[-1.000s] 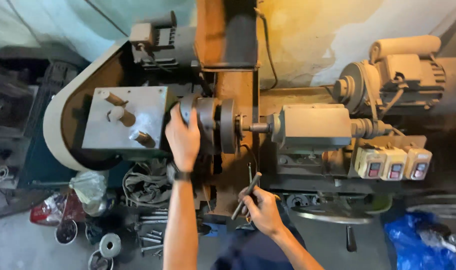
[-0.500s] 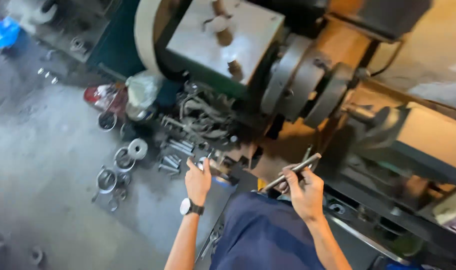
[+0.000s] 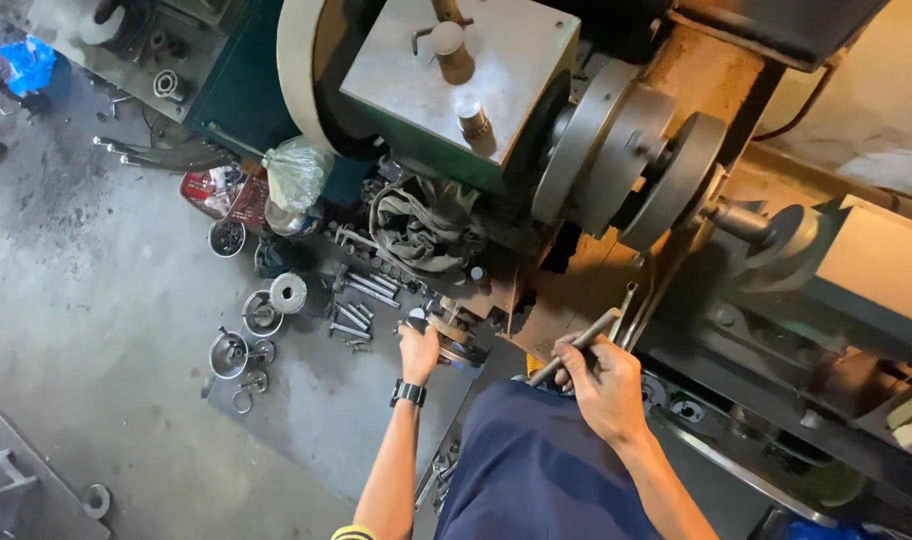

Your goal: Operating a lathe machine to shape a metal part.

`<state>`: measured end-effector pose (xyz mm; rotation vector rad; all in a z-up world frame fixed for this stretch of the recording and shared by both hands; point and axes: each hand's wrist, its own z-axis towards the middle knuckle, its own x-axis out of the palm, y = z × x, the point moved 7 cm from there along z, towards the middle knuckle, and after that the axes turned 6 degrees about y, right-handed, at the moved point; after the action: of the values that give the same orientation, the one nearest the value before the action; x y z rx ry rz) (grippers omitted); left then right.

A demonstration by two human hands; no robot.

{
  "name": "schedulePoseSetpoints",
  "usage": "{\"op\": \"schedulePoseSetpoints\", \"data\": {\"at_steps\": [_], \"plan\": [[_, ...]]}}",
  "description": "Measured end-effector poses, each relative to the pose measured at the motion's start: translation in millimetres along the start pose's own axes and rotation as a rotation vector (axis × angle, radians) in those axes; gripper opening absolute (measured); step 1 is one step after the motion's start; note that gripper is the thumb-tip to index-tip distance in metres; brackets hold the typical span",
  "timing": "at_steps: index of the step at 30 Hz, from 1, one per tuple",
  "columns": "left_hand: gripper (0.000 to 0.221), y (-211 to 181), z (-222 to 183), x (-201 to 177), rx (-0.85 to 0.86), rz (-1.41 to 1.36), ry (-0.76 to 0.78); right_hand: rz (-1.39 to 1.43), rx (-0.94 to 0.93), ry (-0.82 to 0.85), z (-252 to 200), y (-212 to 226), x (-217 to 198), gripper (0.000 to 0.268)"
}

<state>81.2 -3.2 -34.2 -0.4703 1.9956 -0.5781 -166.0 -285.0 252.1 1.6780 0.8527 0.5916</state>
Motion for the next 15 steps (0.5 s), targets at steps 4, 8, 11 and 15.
{"op": "schedulePoseSetpoints", "data": {"at_steps": [4,8,11,15], "plan": [[0.069,-75,-34,-52,-0.026,0.197,0.074,0.077,0.016,-0.040,-1,-16,-5,0.012],[0.062,-269,-108,-97,0.291,0.504,0.099,0.109,-0.024,-0.112,-8,-11,-27,0.011],[0.047,-419,-162,-107,0.881,0.158,0.059,0.144,-0.085,-0.155,-13,2,-41,0.011],[0.052,-561,-131,-62,1.292,0.194,-0.092,0.178,-0.108,-0.214,-23,7,-53,0.010]]}}
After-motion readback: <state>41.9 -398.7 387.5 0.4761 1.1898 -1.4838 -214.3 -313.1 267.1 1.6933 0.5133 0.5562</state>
